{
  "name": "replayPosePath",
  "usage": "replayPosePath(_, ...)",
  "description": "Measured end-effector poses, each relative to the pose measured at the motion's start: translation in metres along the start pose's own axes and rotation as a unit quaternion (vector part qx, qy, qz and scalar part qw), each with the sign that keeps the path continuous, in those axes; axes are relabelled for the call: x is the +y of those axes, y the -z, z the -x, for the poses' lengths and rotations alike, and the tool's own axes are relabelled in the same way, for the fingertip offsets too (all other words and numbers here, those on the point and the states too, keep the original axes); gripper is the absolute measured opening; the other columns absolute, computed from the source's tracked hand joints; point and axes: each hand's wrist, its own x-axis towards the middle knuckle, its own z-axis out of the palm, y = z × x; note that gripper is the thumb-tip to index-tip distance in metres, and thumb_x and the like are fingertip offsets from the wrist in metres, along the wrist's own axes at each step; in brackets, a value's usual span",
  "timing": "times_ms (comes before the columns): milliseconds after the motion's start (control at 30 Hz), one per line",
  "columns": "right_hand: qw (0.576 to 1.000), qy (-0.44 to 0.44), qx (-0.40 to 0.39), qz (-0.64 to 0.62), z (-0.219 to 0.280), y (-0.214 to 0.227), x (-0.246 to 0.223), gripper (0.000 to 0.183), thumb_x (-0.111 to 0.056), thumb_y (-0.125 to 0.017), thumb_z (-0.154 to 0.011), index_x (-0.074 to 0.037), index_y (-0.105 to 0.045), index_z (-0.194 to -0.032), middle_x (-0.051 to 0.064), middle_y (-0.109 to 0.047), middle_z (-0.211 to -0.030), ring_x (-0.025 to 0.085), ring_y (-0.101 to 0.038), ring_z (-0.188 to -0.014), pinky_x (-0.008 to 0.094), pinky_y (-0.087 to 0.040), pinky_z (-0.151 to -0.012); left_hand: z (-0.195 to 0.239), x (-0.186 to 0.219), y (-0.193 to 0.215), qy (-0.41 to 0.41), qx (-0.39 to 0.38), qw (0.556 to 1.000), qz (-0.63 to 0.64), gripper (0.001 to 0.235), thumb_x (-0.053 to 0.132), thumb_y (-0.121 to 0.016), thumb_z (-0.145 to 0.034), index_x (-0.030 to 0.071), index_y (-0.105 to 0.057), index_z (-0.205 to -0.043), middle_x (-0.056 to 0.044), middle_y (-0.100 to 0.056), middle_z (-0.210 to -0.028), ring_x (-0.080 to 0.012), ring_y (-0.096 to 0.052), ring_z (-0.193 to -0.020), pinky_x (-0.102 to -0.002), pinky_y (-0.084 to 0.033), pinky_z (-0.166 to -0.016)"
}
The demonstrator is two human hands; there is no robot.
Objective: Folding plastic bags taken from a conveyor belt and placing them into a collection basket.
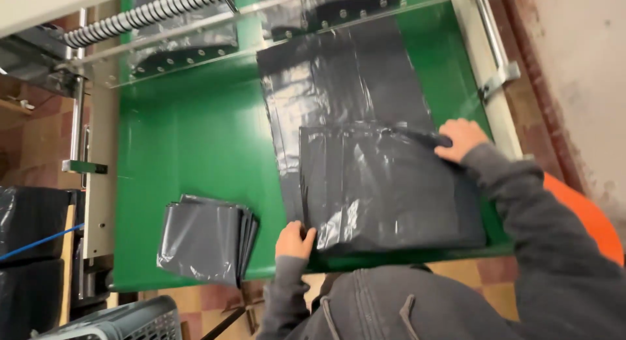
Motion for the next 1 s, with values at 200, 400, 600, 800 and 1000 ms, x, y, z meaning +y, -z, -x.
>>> replayPosePath(200,0.972,-0.009,0.016,-0.234,-0.017,0.090,-0.025,0.028,-0.028,-0.078,-0.076,-0.013,-0.063,-0.094,0.005,-0.065,-0.071,0.025,-0.061,-0.064,0.036,-0.046,-0.064,-0.004,0.023,0.022,-0.128,0.143,0.964,0.186,0.021,0.015,-0.066,-0.087,0.005,-0.065,-0.106,-0.007,-0.066,-0.108,-0.0224,-0.064,-0.086,-0.029,-0.052,-0.078)
replayPosePath(400,0.974,-0.034,0.129,-0.184,-0.222,0.083,0.006,0.046,-0.058,-0.083,-0.076,-0.027,-0.066,-0.105,0.009,-0.072,-0.089,0.035,-0.071,-0.091,0.047,-0.053,-0.075,-0.137,-0.007,0.001,0.012,0.161,0.941,0.296,0.021,0.029,-0.064,-0.103,0.010,-0.063,-0.111,-0.020,-0.066,-0.103,-0.0379,-0.065,-0.101,-0.048,-0.052,-0.091)
replayPosePath(600,0.984,-0.134,0.063,-0.104,-0.365,0.009,0.014,0.046,-0.051,-0.078,-0.082,-0.031,-0.068,-0.123,0.003,-0.077,-0.102,0.027,-0.073,-0.101,0.044,-0.059,-0.085,-0.152,-0.023,-0.019,0.195,0.044,0.946,0.254,0.057,0.054,-0.082,-0.084,0.024,-0.062,-0.128,-0.017,-0.075,-0.115,-0.0364,-0.068,-0.115,-0.048,-0.054,-0.099)
replayPosePath(800,0.986,-0.013,0.037,-0.159,-0.325,-0.018,-0.009,0.042,-0.026,-0.083,-0.082,-0.006,-0.070,-0.117,0.016,-0.075,-0.103,0.040,-0.068,-0.086,0.046,-0.054,-0.077,-0.059,-0.026,-0.014,0.129,0.053,0.982,0.126,0.054,0.038,-0.077,-0.080,0.006,-0.063,-0.121,-0.013,-0.075,-0.091,-0.0320,-0.071,-0.077,-0.039,-0.055,-0.073)
replayPosePath(1000,0.986,0.123,0.064,-0.090,-0.311,-0.010,-0.017,0.038,-0.030,-0.083,-0.081,-0.006,-0.070,-0.106,0.014,-0.065,-0.104,0.036,-0.060,-0.094,0.044,-0.050,-0.082,-0.053,0.066,0.051,0.051,0.138,0.975,-0.168,0.074,0.044,-0.070,-0.083,0.004,-0.049,-0.141,-0.016,-0.061,-0.124,-0.0385,-0.060,-0.103,-0.047,-0.053,-0.079)
